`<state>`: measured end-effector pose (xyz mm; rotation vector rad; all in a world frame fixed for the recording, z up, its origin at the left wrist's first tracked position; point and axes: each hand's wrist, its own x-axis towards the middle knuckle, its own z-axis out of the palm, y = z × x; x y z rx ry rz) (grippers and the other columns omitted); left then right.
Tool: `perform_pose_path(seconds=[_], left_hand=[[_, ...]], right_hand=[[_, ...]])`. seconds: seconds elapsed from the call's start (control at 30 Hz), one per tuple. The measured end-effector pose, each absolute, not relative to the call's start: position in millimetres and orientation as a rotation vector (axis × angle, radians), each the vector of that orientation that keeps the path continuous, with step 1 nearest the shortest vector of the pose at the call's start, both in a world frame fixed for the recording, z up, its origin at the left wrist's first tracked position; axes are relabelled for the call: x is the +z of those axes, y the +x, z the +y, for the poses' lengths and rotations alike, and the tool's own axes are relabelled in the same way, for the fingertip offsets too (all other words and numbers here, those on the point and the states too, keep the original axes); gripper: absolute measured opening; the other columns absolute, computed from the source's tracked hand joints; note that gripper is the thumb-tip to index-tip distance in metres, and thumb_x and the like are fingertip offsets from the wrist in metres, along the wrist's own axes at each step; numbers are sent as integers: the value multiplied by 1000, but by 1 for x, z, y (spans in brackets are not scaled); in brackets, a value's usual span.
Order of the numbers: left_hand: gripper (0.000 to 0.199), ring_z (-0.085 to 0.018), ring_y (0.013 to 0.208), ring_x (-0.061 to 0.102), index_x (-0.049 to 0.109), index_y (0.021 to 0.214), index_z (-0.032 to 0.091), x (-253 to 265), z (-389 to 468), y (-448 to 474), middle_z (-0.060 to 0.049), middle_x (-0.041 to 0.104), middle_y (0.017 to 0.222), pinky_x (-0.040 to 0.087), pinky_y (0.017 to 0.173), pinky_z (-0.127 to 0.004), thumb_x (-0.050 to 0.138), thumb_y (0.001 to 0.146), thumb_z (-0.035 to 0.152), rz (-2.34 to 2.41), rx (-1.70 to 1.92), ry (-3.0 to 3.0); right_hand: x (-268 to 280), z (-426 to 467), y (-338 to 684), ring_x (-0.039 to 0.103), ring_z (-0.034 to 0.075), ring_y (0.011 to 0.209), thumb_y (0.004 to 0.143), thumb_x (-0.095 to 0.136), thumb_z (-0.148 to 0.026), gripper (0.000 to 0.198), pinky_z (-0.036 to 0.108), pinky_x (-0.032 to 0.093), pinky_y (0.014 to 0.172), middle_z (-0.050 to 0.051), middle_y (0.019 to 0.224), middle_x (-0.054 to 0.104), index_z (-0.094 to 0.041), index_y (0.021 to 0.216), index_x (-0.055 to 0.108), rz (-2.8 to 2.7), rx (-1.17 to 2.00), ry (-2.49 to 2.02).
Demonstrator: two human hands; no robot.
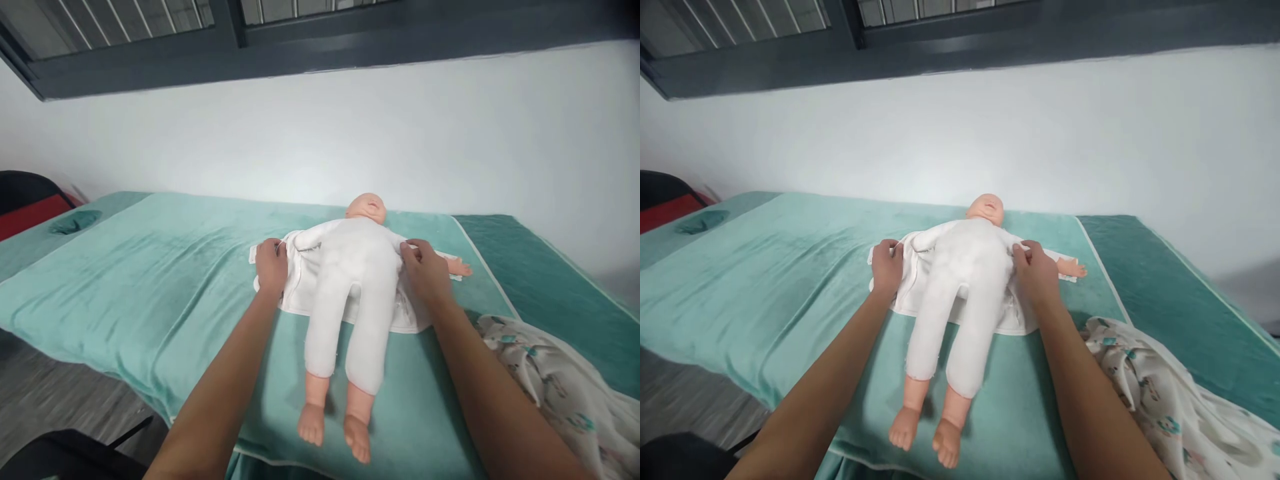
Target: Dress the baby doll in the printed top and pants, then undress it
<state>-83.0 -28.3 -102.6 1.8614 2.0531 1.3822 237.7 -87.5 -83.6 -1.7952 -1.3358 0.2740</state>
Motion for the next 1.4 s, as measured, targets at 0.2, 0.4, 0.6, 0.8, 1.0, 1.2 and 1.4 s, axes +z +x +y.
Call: perform_pose_path(seconds=[0.2, 0.4, 0.6, 0.8, 1.0, 1.2, 1.4], left_hand=[[19, -26, 98, 57, 56, 97, 22, -98, -39, -78, -10, 65, 99, 43, 87, -39, 42, 96, 35, 1913, 1446, 1975], [20, -24, 101, 60, 56, 100, 22, -91, -48, -68, -10, 67, 103, 44, 89, -37, 42, 96, 36, 1781, 1458, 1971], [15, -19, 84, 59, 53, 95, 23, -75, -49, -41, -2, 64, 89, 44, 75, -30, 47, 94, 36, 1635, 1402, 1679], [8, -16, 79, 54, 51, 84, 21, -42, -25, -20, -1, 58, 84, 41, 73, -29, 49, 91, 26, 1554, 1443, 1567], [10, -16, 67, 51, 51, 76, 21, 3, -29, -17, -1, 58, 75, 38, 63, -30, 54, 85, 19, 1666, 1172, 1668], [7, -18, 74, 65, 57, 80, 18, 49, -71, 6, -8, 72, 93, 46, 62, -28, 63, 76, 16, 1229, 801, 1601], [5, -22, 89, 68, 60, 86, 20, 39, -70, 7, -8, 71, 104, 53, 68, -32, 55, 84, 22, 1278, 1071, 1652]], right_hand=[[-82, -88, 219, 61, 32, 113, 88, 48, -59, 61, 50, 42, 103, 13, 114, 71, -21, 135, 57, -1227, 539, -1652], [-86, -78, 214, 54, 24, 131, 83, 60, -62, 80, 38, 49, 105, 8, 149, 49, -27, 150, 36, -990, 1004, -1237], [-80, -72, 202, 56, 25, 128, 76, 73, -50, 97, 39, 52, 103, 9, 153, 44, -27, 155, 22, -917, 1186, -1064], [-84, -74, 193, 59, 23, 124, 76, 74, -47, 99, 40, 50, 104, 9, 146, 50, -32, 155, 17, -998, 1318, -948], [-90, -72, 192, 51, 21, 133, 79, 74, -50, 96, 41, 44, 111, 8, 155, 39, -36, 155, 17, -1090, 1380, -985], [-89, -75, 191, 51, 21, 133, 81, 71, -53, 96, 40, 42, 112, 9, 156, 38, -33, 155, 14, -1125, 1365, -985], [-87, -76, 193, 47, 22, 136, 80, 71, -55, 97, 41, 40, 113, 12, 152, 41, -30, 156, 15, -1137, 1347, -1037]])
